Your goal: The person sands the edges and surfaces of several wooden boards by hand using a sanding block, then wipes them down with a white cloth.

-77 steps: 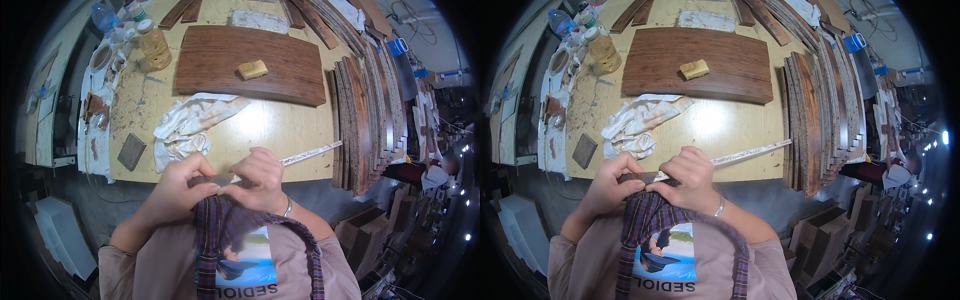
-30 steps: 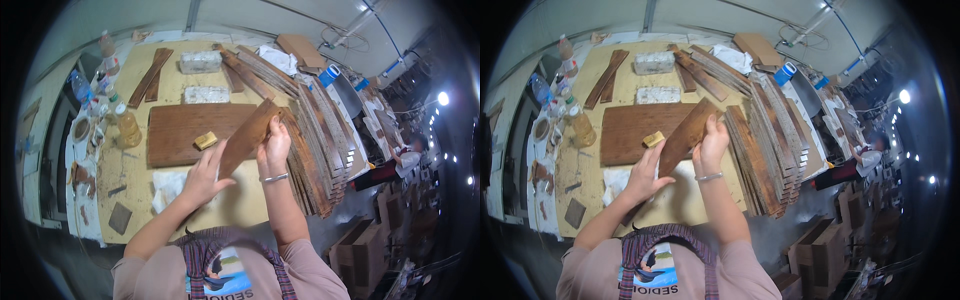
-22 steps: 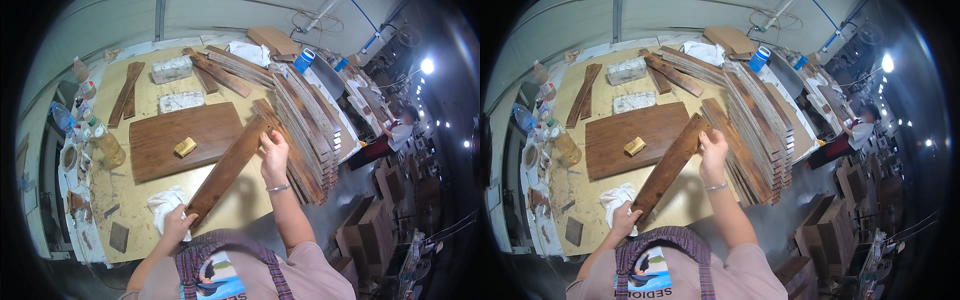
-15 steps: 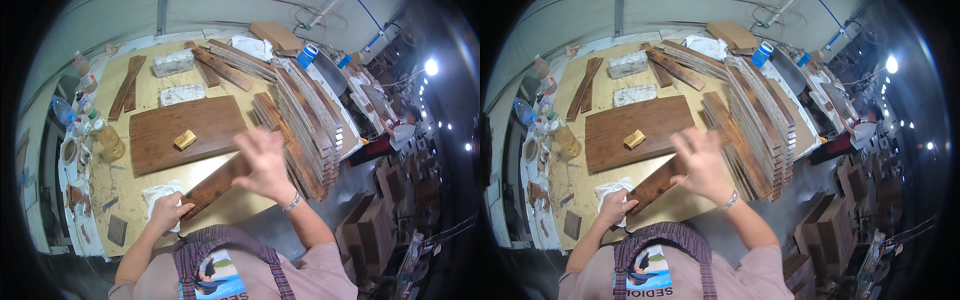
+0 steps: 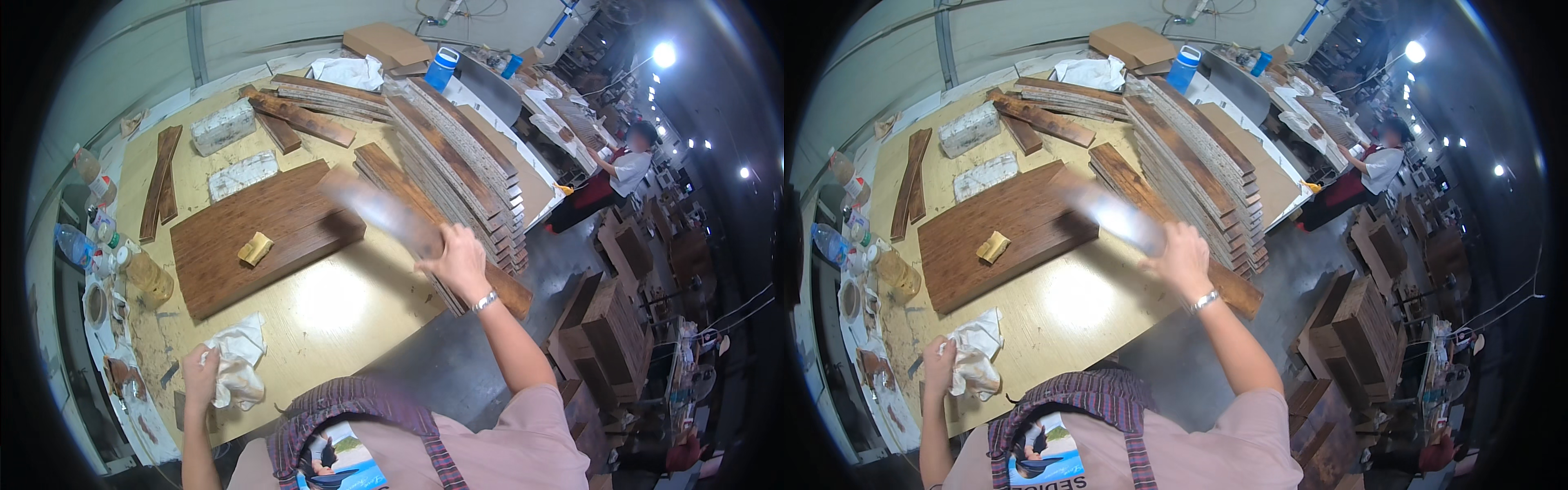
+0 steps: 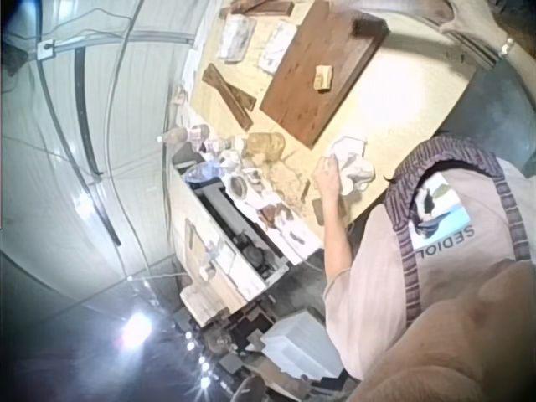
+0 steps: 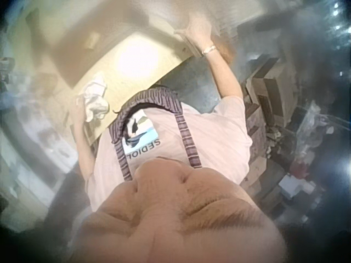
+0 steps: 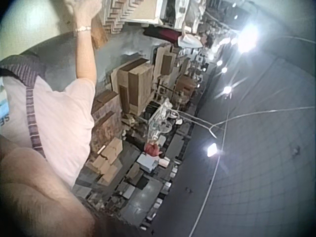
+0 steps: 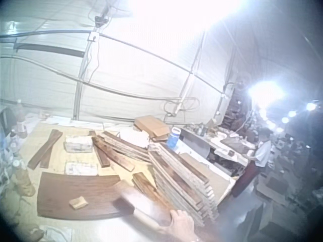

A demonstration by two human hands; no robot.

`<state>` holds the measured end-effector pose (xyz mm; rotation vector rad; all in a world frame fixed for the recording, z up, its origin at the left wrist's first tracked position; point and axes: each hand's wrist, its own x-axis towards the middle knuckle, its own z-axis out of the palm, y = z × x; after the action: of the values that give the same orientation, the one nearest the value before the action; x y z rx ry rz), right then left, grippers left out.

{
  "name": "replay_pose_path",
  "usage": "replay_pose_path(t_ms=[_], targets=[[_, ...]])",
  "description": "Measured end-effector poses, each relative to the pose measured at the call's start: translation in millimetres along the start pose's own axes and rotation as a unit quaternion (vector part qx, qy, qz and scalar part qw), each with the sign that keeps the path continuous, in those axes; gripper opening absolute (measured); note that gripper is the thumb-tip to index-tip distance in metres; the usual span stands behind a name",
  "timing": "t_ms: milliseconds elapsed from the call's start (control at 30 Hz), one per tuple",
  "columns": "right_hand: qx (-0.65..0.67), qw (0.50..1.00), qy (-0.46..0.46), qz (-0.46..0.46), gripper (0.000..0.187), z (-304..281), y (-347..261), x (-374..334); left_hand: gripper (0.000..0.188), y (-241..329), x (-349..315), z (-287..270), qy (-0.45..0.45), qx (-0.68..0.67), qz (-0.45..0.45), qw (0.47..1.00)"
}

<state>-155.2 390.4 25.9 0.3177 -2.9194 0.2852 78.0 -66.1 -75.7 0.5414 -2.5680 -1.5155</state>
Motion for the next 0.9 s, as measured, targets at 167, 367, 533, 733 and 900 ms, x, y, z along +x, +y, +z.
replay_pose_path(t_ms=[167,367,533,733,900], targets=[[-0.001,0.992,0.040,0.124,0.073,45,17,59,0.022,20,-8,48,-0.055,-0.005,0.062,0.997],[-0.005,0.986,0.164,-0.029,0.062,66,-29,67,0.022,24,-25,61,-0.077,-0.032,-0.003,0.996],[0.173,0.947,0.042,-0.267,0.050,165,-101,38,0.017,15,-29,62,-0.035,-0.047,-0.015,0.998],[0.066,0.956,0.043,-0.284,0.030,193,-132,25,0.051,25,-35,53,0.077,0.298,0.135,0.942],[0.095,0.941,0.048,-0.321,0.019,197,-133,21,0.049,-44,-39,63,0.052,0.314,0.156,0.935]])
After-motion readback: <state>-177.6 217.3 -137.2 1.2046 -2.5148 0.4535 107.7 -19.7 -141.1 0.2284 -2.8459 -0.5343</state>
